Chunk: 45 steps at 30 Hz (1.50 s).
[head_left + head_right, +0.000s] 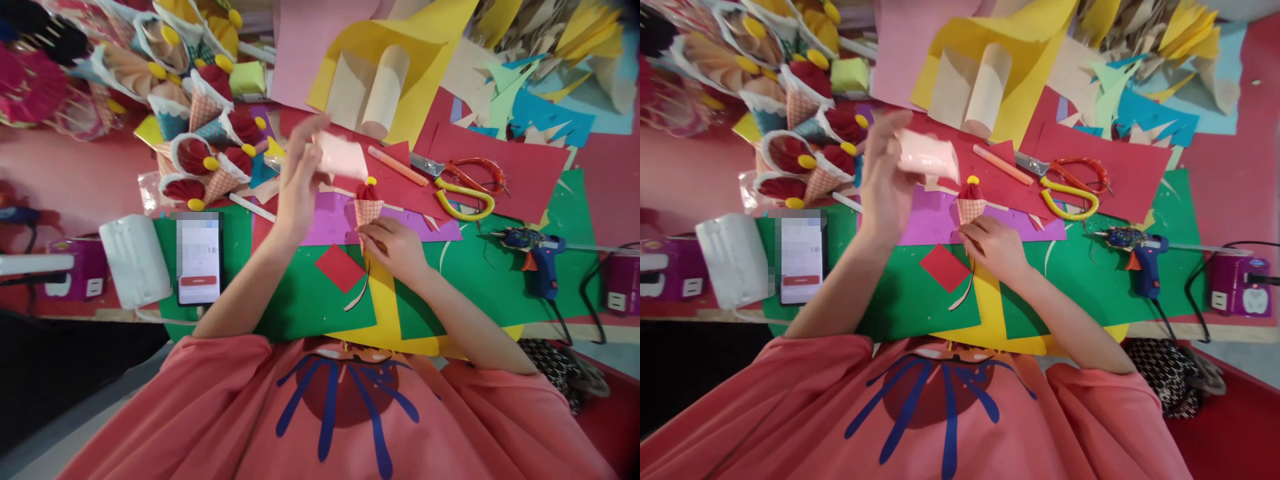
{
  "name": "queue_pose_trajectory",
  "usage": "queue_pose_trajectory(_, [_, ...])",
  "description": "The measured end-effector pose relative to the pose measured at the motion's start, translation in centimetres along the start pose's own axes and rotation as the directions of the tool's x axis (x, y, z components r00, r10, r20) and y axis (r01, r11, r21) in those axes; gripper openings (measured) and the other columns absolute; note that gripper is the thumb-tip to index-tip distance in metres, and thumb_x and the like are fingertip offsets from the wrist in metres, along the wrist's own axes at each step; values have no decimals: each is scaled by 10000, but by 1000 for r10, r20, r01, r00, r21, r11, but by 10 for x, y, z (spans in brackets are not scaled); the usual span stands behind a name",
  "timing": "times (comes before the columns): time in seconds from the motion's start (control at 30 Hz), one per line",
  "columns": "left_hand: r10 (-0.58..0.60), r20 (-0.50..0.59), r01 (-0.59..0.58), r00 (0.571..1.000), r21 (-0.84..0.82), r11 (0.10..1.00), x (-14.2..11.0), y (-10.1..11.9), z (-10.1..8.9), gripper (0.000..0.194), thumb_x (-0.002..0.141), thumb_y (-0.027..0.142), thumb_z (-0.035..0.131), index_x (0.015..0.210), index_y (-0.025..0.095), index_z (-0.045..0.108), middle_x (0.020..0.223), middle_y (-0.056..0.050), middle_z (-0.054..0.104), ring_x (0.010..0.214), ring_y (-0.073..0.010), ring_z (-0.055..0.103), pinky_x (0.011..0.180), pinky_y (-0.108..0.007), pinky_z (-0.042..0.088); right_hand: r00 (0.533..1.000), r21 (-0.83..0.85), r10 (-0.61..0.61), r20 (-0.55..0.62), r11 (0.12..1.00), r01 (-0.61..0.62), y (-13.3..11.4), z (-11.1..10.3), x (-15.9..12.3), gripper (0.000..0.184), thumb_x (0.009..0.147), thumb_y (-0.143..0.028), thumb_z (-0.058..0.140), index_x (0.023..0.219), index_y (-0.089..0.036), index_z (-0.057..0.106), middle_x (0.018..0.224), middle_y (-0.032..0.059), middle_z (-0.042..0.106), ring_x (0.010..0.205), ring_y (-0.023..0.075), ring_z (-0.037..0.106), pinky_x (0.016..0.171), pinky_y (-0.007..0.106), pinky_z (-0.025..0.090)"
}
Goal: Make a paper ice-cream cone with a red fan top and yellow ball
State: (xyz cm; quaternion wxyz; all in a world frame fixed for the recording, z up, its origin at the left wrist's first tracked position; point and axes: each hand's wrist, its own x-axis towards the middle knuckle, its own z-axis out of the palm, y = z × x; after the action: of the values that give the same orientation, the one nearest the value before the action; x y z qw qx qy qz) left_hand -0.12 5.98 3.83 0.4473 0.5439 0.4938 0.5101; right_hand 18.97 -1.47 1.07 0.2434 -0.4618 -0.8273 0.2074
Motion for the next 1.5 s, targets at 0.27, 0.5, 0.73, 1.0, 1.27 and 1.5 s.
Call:
queue_pose_trajectory(0.27, [-229, 175, 275, 958, -314, 909, -55, -14, 11, 229, 713, 410, 545, 866, 240, 559, 991, -51, 729, 1059, -256, 677, 812, -376, 557, 961, 442, 268, -67, 872, -212, -2, -15, 1, 449, 997, -491, 392, 699, -211, 576, 651, 29, 613, 611, 167, 588, 577, 319, 459])
queue_pose_trajectory(0.5, [-74, 184, 129, 980, -310, 942, -60, -30, 5, 165, 802, 326, 609, 922, 222, 653, 985, -35, 735, 1000, -196, 680, 925, -339, 519, 913, 794, 340, 225, 480, -374, -12, -17, 4, 356, 876, -568, 583, 870, -212, 575, 616, -42, 587, 397, 73, 452, 367, 228, 310])
queue_pose_trajectory(0.73, [-185, 251, 212, 950, -85, 974, -54, -28, -1, 465, 701, 536, 794, 1007, 200, 692, 1026, -61, 731, 981, -202, 680, 862, -298, 532, 942, 561, 335, 15, 777, -285, -7, -14, 3, 306, 948, -511, 504, 866, -225, 576, 683, -13, 595, 542, 115, 536, 491, 262, 423])
queue_pose_trajectory(1.0, [-328, 424, 436, 844, -186, 881, -54, -24, -4, 410, 677, 512, 832, 925, 204, 722, 1101, -78, 748, 1061, -229, 700, 861, -312, 567, 933, 102, 300, -198, 953, -285, 13, -9, 2, 417, 790, -570, 701, 975, -251, 506, 828, 39, 679, 730, 229, 647, 612, 349, 487])
queue_pose_trajectory(1.27, [-251, 366, 345, 896, -221, 912, -56, -28, -2, 415, 736, 562, 771, 936, 222, 639, 1026, -55, 743, 940, -187, 704, 776, -279, 545, 904, 257, 328, -274, 931, -259, 18, -15, 5, 392, 929, -490, 566, 1234, -255, 486, 1204, 117, 646, 911, 263, 660, 870, 526, 549])
queue_pose_trajectory(1.5, [-185, 243, 189, 952, 8, 982, -55, -24, -4, 484, 707, 622, 756, 908, 183, 716, 911, -51, 751, 860, -182, 692, 747, -258, 533, 961, 479, 273, -43, 850, -220, 1, -19, 5, 270, 974, -449, 503, 890, -213, 602, 802, 16, 635, 694, 143, 588, 643, 302, 470])
